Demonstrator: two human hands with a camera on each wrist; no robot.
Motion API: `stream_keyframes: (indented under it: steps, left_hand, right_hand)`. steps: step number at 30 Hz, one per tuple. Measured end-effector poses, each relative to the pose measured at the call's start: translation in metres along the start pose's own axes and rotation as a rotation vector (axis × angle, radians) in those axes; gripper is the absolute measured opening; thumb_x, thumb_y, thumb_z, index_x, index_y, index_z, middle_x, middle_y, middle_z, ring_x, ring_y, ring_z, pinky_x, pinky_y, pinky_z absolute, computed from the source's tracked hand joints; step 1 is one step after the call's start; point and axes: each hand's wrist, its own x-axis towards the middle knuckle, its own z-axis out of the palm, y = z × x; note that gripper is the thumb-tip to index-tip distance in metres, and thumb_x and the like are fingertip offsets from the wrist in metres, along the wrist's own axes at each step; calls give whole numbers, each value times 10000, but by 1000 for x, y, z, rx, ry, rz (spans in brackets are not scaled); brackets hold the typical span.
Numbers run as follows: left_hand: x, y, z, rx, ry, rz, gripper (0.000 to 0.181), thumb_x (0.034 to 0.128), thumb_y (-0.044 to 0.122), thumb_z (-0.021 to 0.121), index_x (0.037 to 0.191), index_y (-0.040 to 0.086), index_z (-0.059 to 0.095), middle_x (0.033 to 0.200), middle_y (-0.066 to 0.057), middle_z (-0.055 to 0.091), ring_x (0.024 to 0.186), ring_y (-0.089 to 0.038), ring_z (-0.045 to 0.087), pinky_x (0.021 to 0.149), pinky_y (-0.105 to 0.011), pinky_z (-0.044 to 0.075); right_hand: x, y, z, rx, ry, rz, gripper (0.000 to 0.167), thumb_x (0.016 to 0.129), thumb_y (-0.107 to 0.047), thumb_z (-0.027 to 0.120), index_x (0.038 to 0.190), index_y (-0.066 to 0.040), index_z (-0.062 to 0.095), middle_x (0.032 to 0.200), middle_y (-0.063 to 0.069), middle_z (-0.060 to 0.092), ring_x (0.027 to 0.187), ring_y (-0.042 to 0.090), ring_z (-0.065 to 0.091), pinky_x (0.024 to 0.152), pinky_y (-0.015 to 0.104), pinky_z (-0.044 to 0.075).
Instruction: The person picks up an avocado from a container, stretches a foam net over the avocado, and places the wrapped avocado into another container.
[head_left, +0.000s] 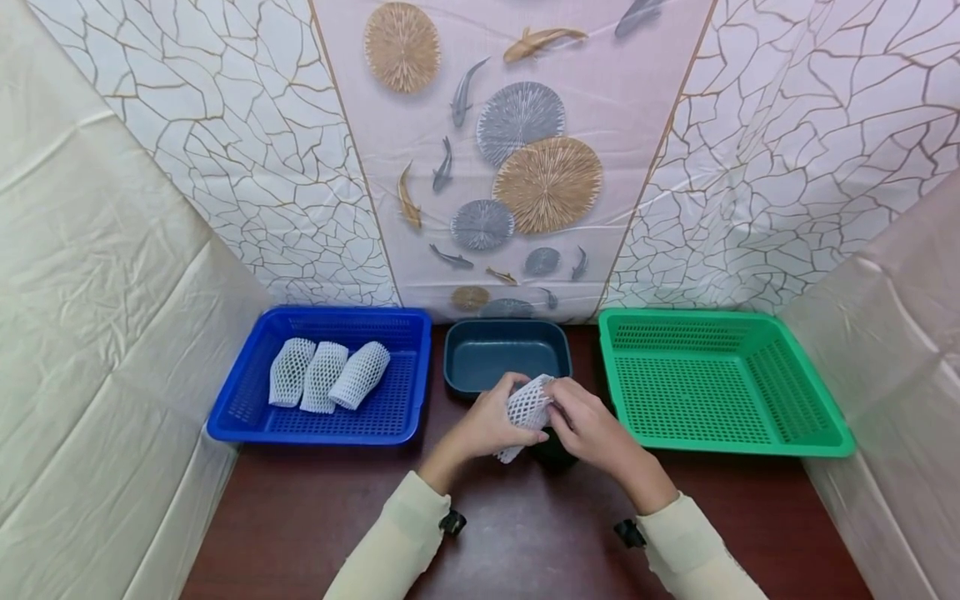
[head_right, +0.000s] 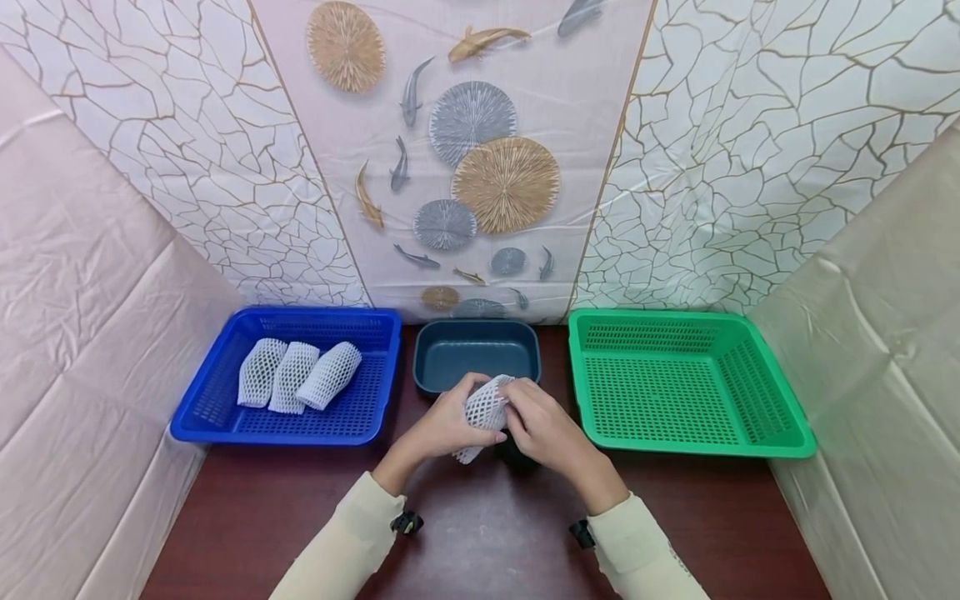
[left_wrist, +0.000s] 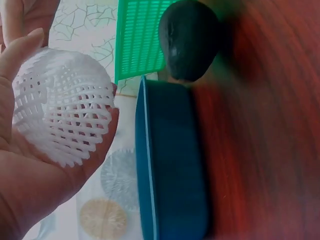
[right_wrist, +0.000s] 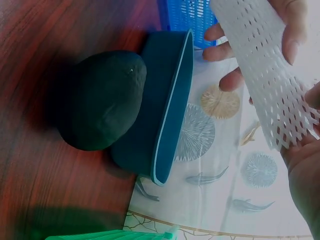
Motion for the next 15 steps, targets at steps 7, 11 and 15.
stream_keyframes:
  steps: [7, 11, 15]
  left_hand:
    - [-1, -4, 6, 1, 53, 31, 718, 782, 283, 884, 1365, 134, 492, 1172, -70, 677, 914, -123, 670, 757, -257, 567]
    - [-2, -5, 5, 54, 130, 55, 712, 773, 260, 886, 1356, 130, 500, 1186, -80, 686, 962, -170, 676, 795, -283, 560]
    - [-5, -6, 1, 105, 200, 51, 725, 769, 269, 898, 1356, 140, 494, 1191, -73, 685, 989, -191, 676, 836, -333, 559]
  right_hand:
    - [-2, -2, 0, 6, 37, 6, 356, 892, 40, 686, 1232, -7, 589, 1213, 131, 638, 1041, 218, 640, 844, 297, 582]
    - [-6, -5, -2, 48, 85, 71, 402, 901, 24, 668, 1289, 4, 565, 1333, 141, 594, 1225, 275, 590, 1099, 198, 427]
    - [-12, -6, -4, 78, 107, 144, 420, 908, 7, 656, 1313, 12, 545, 1408, 161, 542, 1289, 289, 547, 1163, 144, 300]
